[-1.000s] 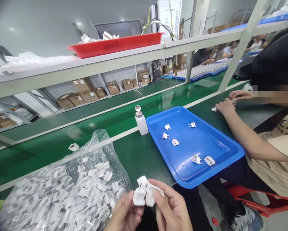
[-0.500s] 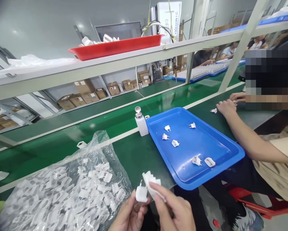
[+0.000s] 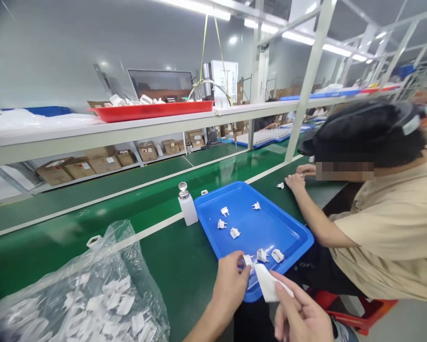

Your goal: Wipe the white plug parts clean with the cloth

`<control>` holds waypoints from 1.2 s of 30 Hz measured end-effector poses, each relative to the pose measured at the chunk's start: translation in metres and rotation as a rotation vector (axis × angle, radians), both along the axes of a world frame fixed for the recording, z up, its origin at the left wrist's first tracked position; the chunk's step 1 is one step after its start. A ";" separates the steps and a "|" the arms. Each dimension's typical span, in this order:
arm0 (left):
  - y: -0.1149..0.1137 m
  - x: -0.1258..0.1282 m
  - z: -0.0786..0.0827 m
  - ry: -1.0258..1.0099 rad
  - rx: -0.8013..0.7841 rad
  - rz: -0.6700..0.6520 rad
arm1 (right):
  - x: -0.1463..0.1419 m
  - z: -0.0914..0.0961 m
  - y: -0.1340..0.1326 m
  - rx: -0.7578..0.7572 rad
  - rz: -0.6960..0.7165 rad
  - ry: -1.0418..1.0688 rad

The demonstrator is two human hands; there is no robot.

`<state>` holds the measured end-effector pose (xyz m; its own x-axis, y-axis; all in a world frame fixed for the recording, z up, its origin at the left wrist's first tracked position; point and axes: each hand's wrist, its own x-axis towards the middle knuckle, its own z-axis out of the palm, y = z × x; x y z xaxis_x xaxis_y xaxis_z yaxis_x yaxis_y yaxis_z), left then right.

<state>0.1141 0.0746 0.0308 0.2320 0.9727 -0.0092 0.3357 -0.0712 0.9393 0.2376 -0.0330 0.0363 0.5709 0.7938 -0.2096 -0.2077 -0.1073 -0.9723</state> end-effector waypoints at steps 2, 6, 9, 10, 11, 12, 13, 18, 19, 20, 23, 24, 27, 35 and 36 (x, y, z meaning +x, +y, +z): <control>0.015 0.025 -0.007 0.019 0.018 -0.013 | 0.018 -0.001 0.001 -0.001 -0.006 -0.028; 0.031 0.058 -0.012 -0.038 -0.013 -0.071 | 0.027 0.008 0.000 0.052 0.039 -0.090; 0.031 0.060 -0.003 -0.129 -0.063 -0.111 | 0.020 0.023 -0.001 0.124 0.045 -0.081; 0.028 0.056 0.002 -0.165 -0.086 -0.119 | 0.017 0.028 -0.002 0.136 0.052 -0.085; 0.023 0.050 0.008 -0.203 -0.117 -0.130 | 0.015 0.033 -0.003 0.141 0.068 -0.092; 0.018 0.041 0.015 -0.241 -0.157 -0.147 | 0.012 0.037 -0.004 0.145 0.093 -0.098; 0.012 0.031 0.022 -0.277 -0.209 -0.175 | 0.009 0.039 -0.005 0.147 0.126 -0.102; -0.012 -0.024 0.056 -0.601 -0.511 -0.240 | -0.001 0.035 0.003 0.107 0.308 -0.211; -0.013 -0.032 0.060 -0.635 -0.493 -0.222 | -0.002 0.031 0.008 0.102 0.351 -0.251; -0.013 -0.040 0.064 -0.636 -0.443 -0.200 | -0.003 0.026 0.015 0.099 0.394 -0.279; -0.007 -0.056 0.067 -0.514 -0.248 -0.108 | -0.008 0.017 0.042 0.080 0.521 -0.250; -0.004 -0.059 0.067 -0.475 -0.200 -0.067 | -0.011 0.015 0.052 0.070 0.553 -0.201; 0.010 -0.065 0.062 -0.384 -0.093 0.044 | -0.022 0.017 0.085 0.057 0.610 -0.070; 0.129 -0.065 0.024 -0.094 0.133 0.757 | -0.034 0.024 0.170 0.081 0.443 -0.142; 0.146 -0.065 0.019 -0.054 0.174 0.812 | -0.034 0.025 0.181 0.097 0.435 -0.158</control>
<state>0.0490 0.2207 0.0498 -0.5468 0.8241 0.1478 0.2998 0.0278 0.9536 0.2032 0.1482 0.0616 0.1996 0.9780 -0.0600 -0.0117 -0.0588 -0.9982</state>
